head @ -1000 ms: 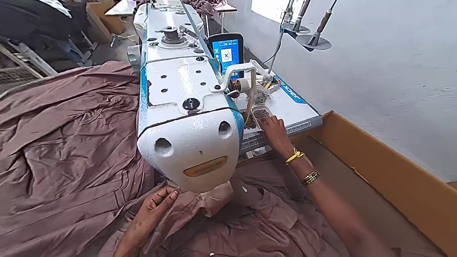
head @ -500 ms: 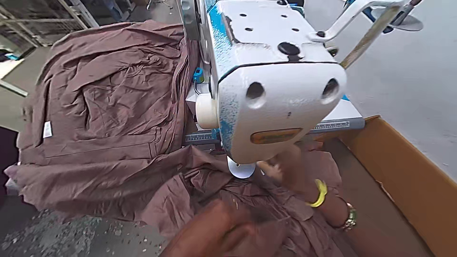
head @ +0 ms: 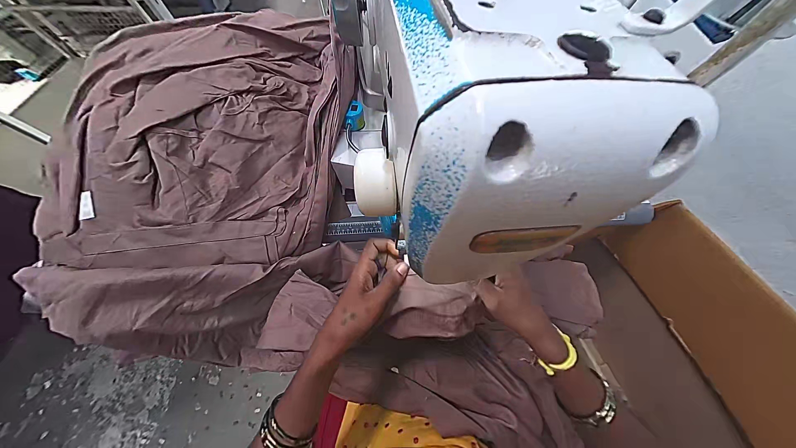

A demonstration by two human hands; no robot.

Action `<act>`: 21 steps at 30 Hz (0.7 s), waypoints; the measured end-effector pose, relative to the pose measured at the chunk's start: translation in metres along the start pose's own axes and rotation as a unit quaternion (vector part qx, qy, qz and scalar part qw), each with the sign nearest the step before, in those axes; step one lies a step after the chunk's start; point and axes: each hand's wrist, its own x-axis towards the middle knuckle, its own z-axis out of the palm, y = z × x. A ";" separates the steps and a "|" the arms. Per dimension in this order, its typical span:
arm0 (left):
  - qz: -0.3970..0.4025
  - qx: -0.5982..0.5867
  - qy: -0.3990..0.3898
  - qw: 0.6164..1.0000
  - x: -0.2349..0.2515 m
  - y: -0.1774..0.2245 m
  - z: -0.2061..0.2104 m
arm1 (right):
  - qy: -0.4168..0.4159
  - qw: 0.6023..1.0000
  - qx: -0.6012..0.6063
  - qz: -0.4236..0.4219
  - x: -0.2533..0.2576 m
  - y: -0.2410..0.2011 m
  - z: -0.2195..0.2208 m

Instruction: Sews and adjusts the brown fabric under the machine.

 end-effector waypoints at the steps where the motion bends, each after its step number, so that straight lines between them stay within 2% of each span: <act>1: -0.014 -0.015 0.019 1.000 0.002 0.001 0.001 | 0.005 1.000 0.019 0.012 0.003 0.002 0.001; 4: -0.032 0.012 0.041 0.999 0.007 0.008 0.004 | 0.013 0.999 0.050 0.017 0.009 0.002 0.002; 8: -0.036 0.035 0.039 0.998 0.008 0.008 0.004 | -0.006 0.999 0.007 0.034 0.011 0.003 -0.003; 11: -0.029 0.014 0.035 0.999 0.006 0.004 0.004 | 0.007 0.988 -0.153 0.006 0.016 0.013 -0.022; 15: -0.022 0.003 0.041 0.999 0.006 0.000 0.007 | 0.133 0.919 -0.370 -0.016 0.036 0.040 -0.058; 17: -0.026 -0.003 0.046 0.999 0.006 -0.001 0.008 | 0.132 0.904 -0.406 -0.028 0.045 0.051 -0.065; 21: -0.023 -0.006 0.049 0.999 0.005 -0.002 0.009 | 0.067 0.897 -0.433 -0.055 0.067 0.063 -0.055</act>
